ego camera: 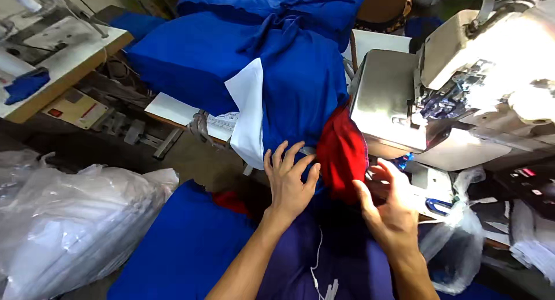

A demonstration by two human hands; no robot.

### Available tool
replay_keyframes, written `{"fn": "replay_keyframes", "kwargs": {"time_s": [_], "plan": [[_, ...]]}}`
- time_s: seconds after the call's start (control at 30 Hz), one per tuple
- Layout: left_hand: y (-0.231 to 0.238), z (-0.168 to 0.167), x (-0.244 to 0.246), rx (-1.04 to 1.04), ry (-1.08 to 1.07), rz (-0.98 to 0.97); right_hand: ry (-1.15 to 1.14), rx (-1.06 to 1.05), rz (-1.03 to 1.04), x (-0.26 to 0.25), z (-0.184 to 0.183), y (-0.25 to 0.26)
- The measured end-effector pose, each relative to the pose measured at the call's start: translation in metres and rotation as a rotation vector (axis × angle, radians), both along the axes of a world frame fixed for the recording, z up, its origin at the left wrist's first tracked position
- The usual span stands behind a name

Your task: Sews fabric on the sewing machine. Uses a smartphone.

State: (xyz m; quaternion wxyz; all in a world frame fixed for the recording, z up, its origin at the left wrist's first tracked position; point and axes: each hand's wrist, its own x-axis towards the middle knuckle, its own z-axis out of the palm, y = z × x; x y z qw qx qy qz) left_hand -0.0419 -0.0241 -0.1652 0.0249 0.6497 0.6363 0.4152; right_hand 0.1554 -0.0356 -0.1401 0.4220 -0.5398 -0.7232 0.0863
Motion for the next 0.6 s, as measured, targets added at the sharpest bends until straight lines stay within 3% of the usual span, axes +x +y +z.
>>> {"fn": "replay_keyframes", "kwargs": {"time_s": [0.07,0.17,0.3,0.37,0.43,0.47,0.53,0.6], "plan": [[0.003,0.002,0.008,-0.051,0.003,0.034,0.140,-0.076,0.060,0.003,0.002,-0.001],[0.016,0.021,0.014,-0.160,-0.086,0.017,0.641,-0.242,0.241,0.001,0.017,-0.006],[0.010,0.057,-0.005,-0.138,-0.210,-0.061,1.247,-0.679,0.269,-0.005,0.034,-0.017],[0.001,0.075,-0.017,-0.105,-0.284,-0.143,1.374,-0.880,0.268,-0.010,0.038,-0.019],[-0.008,0.101,-0.019,-0.145,-0.505,-0.303,1.305,-0.897,0.366,-0.026,0.040,-0.021],[-0.010,0.118,-0.016,-0.164,-0.579,-0.405,1.162,-0.805,0.482,-0.038,0.043,-0.019],[-0.015,0.162,-0.011,-0.147,-0.513,-0.574,0.690,-0.407,0.724,-0.068,0.057,-0.006],[-0.017,0.221,-0.005,-0.111,-0.434,-0.593,0.163,-0.153,0.779,-0.099,0.090,0.006]]}}
